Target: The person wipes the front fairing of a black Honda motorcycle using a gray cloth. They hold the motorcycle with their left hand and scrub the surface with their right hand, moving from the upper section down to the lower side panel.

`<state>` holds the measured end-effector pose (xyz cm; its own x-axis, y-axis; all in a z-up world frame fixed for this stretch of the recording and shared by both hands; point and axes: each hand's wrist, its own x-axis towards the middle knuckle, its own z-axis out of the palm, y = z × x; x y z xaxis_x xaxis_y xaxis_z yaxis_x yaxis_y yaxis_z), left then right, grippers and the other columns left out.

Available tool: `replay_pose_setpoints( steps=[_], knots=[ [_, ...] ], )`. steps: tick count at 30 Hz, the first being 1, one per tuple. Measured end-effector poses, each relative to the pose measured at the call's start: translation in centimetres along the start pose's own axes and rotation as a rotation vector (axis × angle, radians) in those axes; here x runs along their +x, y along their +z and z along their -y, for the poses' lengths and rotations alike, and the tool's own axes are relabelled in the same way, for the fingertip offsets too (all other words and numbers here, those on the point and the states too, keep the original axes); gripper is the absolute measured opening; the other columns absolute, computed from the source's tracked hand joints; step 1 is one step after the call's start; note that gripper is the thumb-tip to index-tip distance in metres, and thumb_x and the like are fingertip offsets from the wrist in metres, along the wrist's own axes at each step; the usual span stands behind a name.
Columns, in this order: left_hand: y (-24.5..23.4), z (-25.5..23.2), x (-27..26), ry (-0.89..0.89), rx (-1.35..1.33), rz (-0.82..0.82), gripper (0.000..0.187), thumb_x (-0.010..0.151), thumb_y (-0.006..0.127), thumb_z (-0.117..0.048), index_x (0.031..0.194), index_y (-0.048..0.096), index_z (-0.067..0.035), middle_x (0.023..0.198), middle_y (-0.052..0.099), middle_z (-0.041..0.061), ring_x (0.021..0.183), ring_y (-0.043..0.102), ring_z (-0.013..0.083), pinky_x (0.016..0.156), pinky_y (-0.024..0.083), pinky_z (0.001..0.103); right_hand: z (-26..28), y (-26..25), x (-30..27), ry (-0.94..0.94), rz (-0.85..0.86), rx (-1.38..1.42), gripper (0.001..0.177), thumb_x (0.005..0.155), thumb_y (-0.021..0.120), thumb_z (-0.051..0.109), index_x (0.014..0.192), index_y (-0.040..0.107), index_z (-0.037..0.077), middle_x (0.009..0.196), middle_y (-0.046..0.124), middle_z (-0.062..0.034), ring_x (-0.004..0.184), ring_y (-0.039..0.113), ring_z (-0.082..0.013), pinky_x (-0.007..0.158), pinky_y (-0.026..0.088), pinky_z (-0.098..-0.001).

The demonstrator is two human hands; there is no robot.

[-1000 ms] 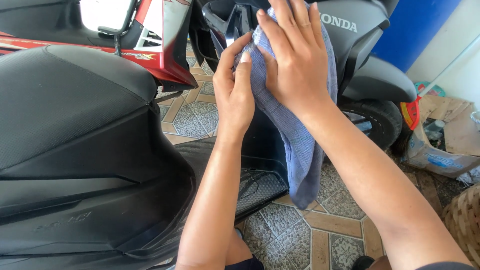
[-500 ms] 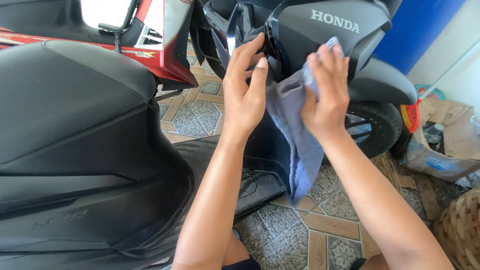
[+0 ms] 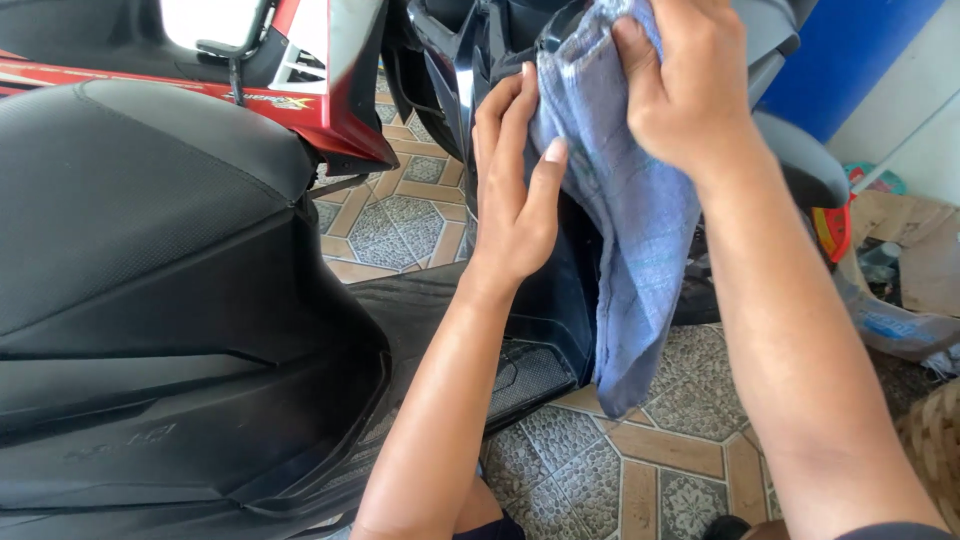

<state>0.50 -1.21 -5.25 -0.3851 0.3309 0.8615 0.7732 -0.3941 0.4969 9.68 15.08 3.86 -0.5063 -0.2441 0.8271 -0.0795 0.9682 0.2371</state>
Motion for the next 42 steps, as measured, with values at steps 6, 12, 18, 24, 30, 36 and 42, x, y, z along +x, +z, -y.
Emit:
replay_pose_setpoints(
  steps=[6, 12, 18, 24, 30, 36, 42],
  knots=[
    [1.6, -0.1, -0.7, -0.065, 0.104, -0.045, 0.064, 0.112, 0.034, -0.051, 0.164, 0.022, -0.015, 0.164, 0.034, 0.013, 0.154, 0.039, 0.0307, 0.131, 0.029, 0.047, 1.4, 0.1, -0.5, -0.090, -0.088, 0.073, 0.026, 0.121, 0.047, 0.007, 0.135, 0.063, -0.007, 0.129, 0.071, -0.0257, 0.115, 0.066, -0.0457, 0.098, 0.049, -0.0501],
    [1.4, -0.4, -0.3, -0.053, 0.009, -0.037, 0.067, 0.111, 0.027, -0.054, 0.165, 0.023, -0.016, 0.162, 0.036, 0.013, 0.156, 0.035, 0.0281, 0.135, 0.023, 0.048, 2.5, 0.6, -0.9, -0.108, -0.189, 0.052, 0.030, 0.117, 0.046, 0.010, 0.130, 0.064, -0.010, 0.128, 0.068, -0.0301, 0.119, 0.066, -0.0469, 0.103, 0.049, -0.0550],
    [2.2, -0.3, -0.1, -0.070, 0.000, -0.079, 0.074, 0.109, 0.021, -0.066, 0.163, 0.029, -0.016, 0.161, 0.037, 0.012, 0.156, 0.034, 0.0272, 0.134, 0.023, 0.047, 3.4, 2.2, -4.0, -0.049, -0.195, 0.094, 0.034, 0.113, 0.045, 0.014, 0.135, 0.063, -0.006, 0.140, 0.062, -0.0306, 0.138, 0.052, -0.0514, 0.120, 0.032, -0.0653],
    [2.5, -0.5, 0.1, -0.085, 0.090, -0.175, 0.073, 0.109, 0.023, -0.066, 0.159, 0.035, -0.015, 0.155, 0.043, 0.008, 0.148, 0.045, 0.0245, 0.125, 0.035, 0.044, 3.2, 2.1, -6.3, 0.039, -0.204, 0.155, 0.031, 0.110, 0.046, 0.003, 0.135, 0.063, -0.006, 0.142, 0.061, -0.0269, 0.142, 0.049, -0.0455, 0.123, 0.031, -0.0647],
    [-1.1, 1.1, 2.5, -0.061, -0.154, -0.090, 0.033, 0.106, 0.052, -0.026, 0.135, 0.057, -0.011, 0.135, 0.051, 0.006, 0.120, 0.055, 0.0183, 0.100, 0.050, 0.033, 3.1, 2.3, -7.0, 0.122, -0.290, 0.156, 0.027, 0.114, 0.045, 0.002, 0.138, 0.056, -0.006, 0.143, 0.059, -0.0260, 0.142, 0.050, -0.0445, 0.126, 0.035, -0.0605],
    [-0.8, 3.8, 2.3, 0.030, -0.256, 0.053, 0.038, 0.122, 0.045, -0.031, 0.159, 0.042, -0.028, 0.143, 0.049, 0.000, 0.135, 0.047, 0.0138, 0.122, 0.038, 0.030, 2.5, 3.0, -10.2, 0.195, -0.315, 0.118, 0.028, 0.114, 0.045, 0.009, 0.138, 0.057, -0.002, 0.143, 0.059, -0.0218, 0.142, 0.051, -0.0443, 0.125, 0.037, -0.0635],
    [-0.1, 4.7, 2.9, 0.019, -0.228, 0.036, 0.039, 0.123, 0.048, -0.029, 0.160, 0.041, -0.032, 0.139, 0.046, 0.000, 0.132, 0.047, 0.0125, 0.118, 0.038, 0.026, 2.3, 3.8, -11.2, 0.243, -0.363, 0.155, 0.027, 0.113, 0.047, 0.008, 0.136, 0.057, -0.002, 0.143, 0.059, -0.0222, 0.144, 0.048, -0.0433, 0.126, 0.035, -0.0655]
  ],
)
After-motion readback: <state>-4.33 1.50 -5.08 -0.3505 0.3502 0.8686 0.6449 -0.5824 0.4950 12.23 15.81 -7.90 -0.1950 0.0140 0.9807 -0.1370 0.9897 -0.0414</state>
